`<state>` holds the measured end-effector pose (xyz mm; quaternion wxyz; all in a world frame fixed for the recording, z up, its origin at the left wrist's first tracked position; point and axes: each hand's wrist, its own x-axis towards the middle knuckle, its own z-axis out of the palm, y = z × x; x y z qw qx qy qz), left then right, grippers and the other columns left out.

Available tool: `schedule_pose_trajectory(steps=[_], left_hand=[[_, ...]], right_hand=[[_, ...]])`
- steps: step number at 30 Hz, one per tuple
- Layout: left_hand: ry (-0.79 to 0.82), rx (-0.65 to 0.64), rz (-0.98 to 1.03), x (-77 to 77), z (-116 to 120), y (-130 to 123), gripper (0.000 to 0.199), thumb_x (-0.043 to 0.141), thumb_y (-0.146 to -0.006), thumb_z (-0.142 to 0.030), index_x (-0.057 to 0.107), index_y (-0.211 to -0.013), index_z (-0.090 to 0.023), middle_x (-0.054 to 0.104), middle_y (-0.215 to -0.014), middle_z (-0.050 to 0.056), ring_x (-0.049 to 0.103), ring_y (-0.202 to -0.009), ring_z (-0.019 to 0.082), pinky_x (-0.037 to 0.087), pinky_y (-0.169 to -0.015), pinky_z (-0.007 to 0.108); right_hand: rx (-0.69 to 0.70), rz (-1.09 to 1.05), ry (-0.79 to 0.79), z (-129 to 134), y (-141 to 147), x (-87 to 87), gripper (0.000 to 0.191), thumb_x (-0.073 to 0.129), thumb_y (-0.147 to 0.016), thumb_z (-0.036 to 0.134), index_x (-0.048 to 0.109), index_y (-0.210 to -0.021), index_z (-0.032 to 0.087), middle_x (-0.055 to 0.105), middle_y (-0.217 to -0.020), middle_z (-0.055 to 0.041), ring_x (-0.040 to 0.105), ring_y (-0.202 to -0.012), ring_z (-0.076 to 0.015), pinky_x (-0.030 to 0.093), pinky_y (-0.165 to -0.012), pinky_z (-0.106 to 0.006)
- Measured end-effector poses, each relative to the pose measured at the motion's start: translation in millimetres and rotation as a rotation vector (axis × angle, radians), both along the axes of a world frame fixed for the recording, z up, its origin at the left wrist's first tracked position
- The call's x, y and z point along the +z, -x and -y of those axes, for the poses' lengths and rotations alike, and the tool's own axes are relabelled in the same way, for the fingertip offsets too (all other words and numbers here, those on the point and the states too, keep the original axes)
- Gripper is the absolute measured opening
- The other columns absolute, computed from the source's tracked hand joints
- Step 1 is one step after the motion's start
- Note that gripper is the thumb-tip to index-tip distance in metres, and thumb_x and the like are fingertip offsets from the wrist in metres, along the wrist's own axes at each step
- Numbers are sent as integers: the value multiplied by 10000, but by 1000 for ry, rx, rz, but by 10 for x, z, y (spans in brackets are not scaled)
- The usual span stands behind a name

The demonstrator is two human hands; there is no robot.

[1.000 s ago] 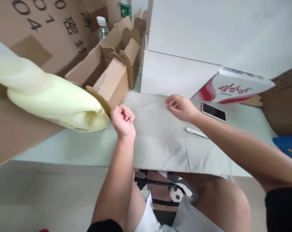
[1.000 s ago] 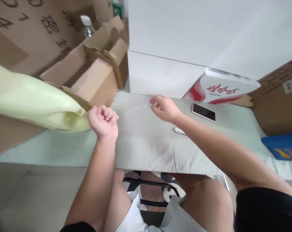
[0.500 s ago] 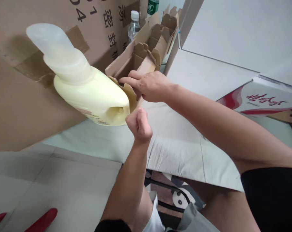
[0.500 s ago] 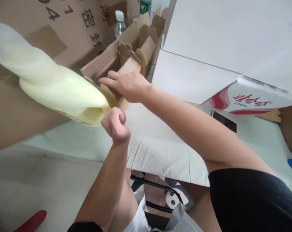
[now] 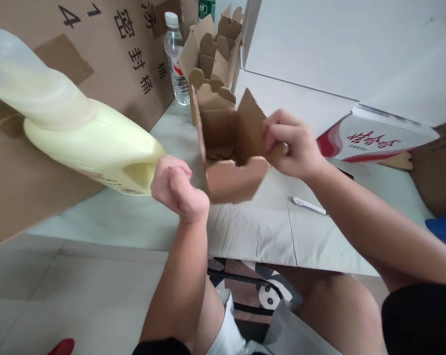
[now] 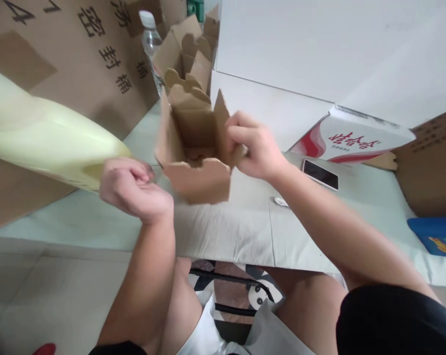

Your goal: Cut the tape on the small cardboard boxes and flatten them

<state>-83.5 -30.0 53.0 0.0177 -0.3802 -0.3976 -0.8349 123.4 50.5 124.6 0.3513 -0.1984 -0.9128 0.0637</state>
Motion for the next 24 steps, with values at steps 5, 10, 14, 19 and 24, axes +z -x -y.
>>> schedule_pose_trajectory(steps=[5, 10, 14, 19, 24], left_hand=[[267, -288, 56, -105, -123, 13, 234, 601, -956, -441, 676, -1003, -224, 678, -1059, 57, 646, -1065, 227, 491, -936, 370], [374, -761, -8, -146, -150, -201, 458, 697, -887, -683, 668, -1018, -245, 706, -1163, 86, 668, -1155, 271, 535, -973, 382], [269, -761, 194, -92, -180, -372, 339, 760, -809, -558, 678, -873, -235, 636, -783, 26, 597, -730, 183, 497, -715, 319], [318, -683, 246, 3, -219, -484, 394, 621, -803, -543, 669, -632, -192, 439, -520, 5, 506, -584, 172, 386, -616, 313], [272, -621, 288, 12, -233, -518, 321, 603, -747, -458, 632, -556, -202, 470, -512, 4, 538, -580, 169, 428, -653, 322]], right_hand=[[32, 20, 55, 894, -654, 91, 169, 556, -904, 147, 547, -775, 256, 642, -948, -46, 643, -774, -163, 527, -591, -310], [-117, -40, 172, 1369, -995, -214, 162, 542, -895, 109, 586, -831, 251, 687, -1043, -58, 663, -801, -165, 547, -654, -310], [-28, -201, 403, 1514, -1039, -421, 243, 438, -1045, 371, 622, -937, 255, 707, -1180, -67, 673, -899, -191, 577, -795, -354], [0, -258, 351, 1601, -1009, -620, 546, 588, -916, 781, 583, -1055, 253, 644, -1334, -120, 676, -1043, -246, 609, -879, -412], [-197, -337, 306, 1611, -982, -803, 380, 739, -911, 227, 572, -1243, 307, 549, -1527, -115, 683, -1223, -245, 629, -981, -411]])
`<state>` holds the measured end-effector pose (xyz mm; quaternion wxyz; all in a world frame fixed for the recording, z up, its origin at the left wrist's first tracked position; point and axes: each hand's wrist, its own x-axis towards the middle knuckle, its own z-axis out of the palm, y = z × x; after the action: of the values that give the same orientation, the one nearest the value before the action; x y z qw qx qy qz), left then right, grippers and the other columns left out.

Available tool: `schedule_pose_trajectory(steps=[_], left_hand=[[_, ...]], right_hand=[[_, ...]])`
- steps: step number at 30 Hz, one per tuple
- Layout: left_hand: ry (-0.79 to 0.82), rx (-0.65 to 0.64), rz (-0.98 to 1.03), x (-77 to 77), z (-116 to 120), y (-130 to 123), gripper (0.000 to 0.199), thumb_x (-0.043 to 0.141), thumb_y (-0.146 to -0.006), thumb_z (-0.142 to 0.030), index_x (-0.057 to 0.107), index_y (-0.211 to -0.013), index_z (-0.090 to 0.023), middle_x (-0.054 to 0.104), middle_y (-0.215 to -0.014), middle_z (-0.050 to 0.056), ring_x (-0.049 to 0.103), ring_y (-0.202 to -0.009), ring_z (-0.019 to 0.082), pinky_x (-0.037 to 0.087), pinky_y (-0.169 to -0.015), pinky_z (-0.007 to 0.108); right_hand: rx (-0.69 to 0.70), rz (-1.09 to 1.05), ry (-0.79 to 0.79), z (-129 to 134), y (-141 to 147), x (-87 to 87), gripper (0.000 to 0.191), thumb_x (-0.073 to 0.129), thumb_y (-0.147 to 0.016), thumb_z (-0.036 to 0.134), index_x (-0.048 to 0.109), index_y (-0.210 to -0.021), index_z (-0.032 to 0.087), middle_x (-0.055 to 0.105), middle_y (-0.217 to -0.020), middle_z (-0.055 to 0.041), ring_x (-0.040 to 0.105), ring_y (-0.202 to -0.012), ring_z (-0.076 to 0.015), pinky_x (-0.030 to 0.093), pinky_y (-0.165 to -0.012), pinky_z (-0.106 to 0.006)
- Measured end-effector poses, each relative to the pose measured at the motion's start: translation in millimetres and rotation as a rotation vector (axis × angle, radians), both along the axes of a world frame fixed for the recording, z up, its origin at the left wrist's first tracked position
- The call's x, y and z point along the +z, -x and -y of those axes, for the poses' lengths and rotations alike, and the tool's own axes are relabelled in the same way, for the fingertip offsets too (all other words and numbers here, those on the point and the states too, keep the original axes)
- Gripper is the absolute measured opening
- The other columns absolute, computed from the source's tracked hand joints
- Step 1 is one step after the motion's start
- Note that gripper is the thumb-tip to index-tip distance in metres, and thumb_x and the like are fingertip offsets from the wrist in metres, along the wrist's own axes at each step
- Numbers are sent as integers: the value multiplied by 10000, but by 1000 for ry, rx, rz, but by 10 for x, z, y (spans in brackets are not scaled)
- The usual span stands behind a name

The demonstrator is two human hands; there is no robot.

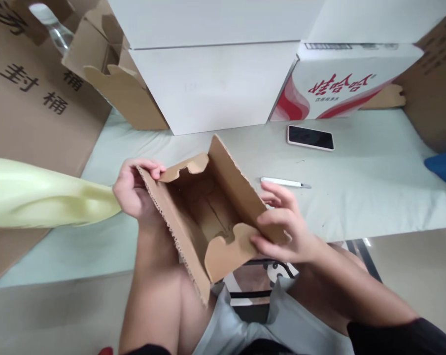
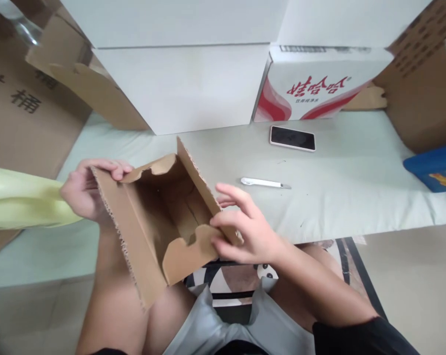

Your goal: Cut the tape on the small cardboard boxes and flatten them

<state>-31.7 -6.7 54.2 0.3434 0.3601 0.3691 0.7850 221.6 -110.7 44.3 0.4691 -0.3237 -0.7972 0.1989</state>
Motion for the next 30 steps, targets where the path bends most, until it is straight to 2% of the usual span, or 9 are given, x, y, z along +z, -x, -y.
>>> schedule_pose_trajectory(steps=[3, 6, 8, 11, 16, 20, 25, 28, 30], left_hand=[[-78, 43, -68, -89, -42, 1, 200, 663, -756, -364, 683, -665, -188, 526, -547, -9, 557, -591, 156, 451, -675, 316], [-132, 23, -244, -216, -92, 39, 288, 829, -749, -341, 741, -979, -192, 600, -632, -40, 569, -605, 135, 470, -697, 308], [-91, 12, -347, -275, -105, 90, 430, 889, -765, -388, 726, -1128, -226, 683, -785, -14, 602, -684, 142, 498, -736, 326], [-41, -52, -578, -269, -71, 195, 324, 834, -843, -470, 764, -1087, -269, 731, -1093, 46, 682, -948, 211, 559, -916, 420], [-30, -304, -994, -150, 38, 316, 242, 667, -942, -430, 868, -961, -296, 767, -1221, 61, 704, -1133, 289, 563, -1057, 500], [13, -205, -877, -199, 29, 341, 234, 681, -897, -412, 881, -964, -311, 783, -1190, 51, 704, -1112, 282, 566, -1079, 485], [86, 96, -525, -345, -89, 398, 205, 691, -813, -265, 881, -890, -248, 786, -1064, 66, 697, -1093, 255, 527, -1107, 450], [115, 173, -377, -367, -123, 420, 216, 659, -822, -250, 870, -846, -209, 803, -1033, 75, 692, -1125, 245, 485, -1151, 422], [183, 88, -358, -361, -120, 401, 264, 609, -882, -294, 856, -900, -203, 812, -1061, 64, 692, -1157, 243, 490, -1145, 401]], right_hand=[[-87, -122, 95, -38, -14, -59, 692, 689, -895, 88, 473, -1488, 373, 680, -1376, -83, 726, -1133, -223, 648, -915, -395], [-17, -110, 78, -95, -45, -103, 534, 691, -936, 135, 600, -1417, 346, 755, -1204, -55, 737, -1082, -209, 638, -904, -369], [104, -46, 50, -128, -62, -125, 379, 725, -962, 333, 680, -1338, 310, 743, -1268, -80, 712, -1156, -236, 609, -1009, -426], [234, 37, 89, -157, -72, -145, 495, 683, -954, 604, 697, -1334, 288, 691, -1395, -112, 633, -1307, -291, 511, -1163, -531], [243, -7, 158, -156, -61, -214, 418, 586, -1014, 554, 666, -1361, 334, 640, -1449, -87, 603, -1328, -278, 467, -1188, -529], [93, -280, 428, -180, -34, -347, 496, 471, -1030, 647, 568, -1411, 345, 532, -1543, -107, 600, -1355, -284, 547, -1093, -494], [-33, -440, 855, -277, -3, -441, 630, 446, -972, 778, 515, -1349, 278, 649, -1403, -140, 656, -1256, -300, 566, -1043, -502], [7, -495, 863, -296, 1, -438, 695, 500, -909, 817, 455, -1379, 307, 642, -1391, -135, 675, -1194, -293, 605, -954, -467], [22, -511, 759, -274, 0, -421, 769, 547, -863, 837, 382, -1437, 352, 611, -1438, -133, 659, -1250, -302, 604, -984, -481]])
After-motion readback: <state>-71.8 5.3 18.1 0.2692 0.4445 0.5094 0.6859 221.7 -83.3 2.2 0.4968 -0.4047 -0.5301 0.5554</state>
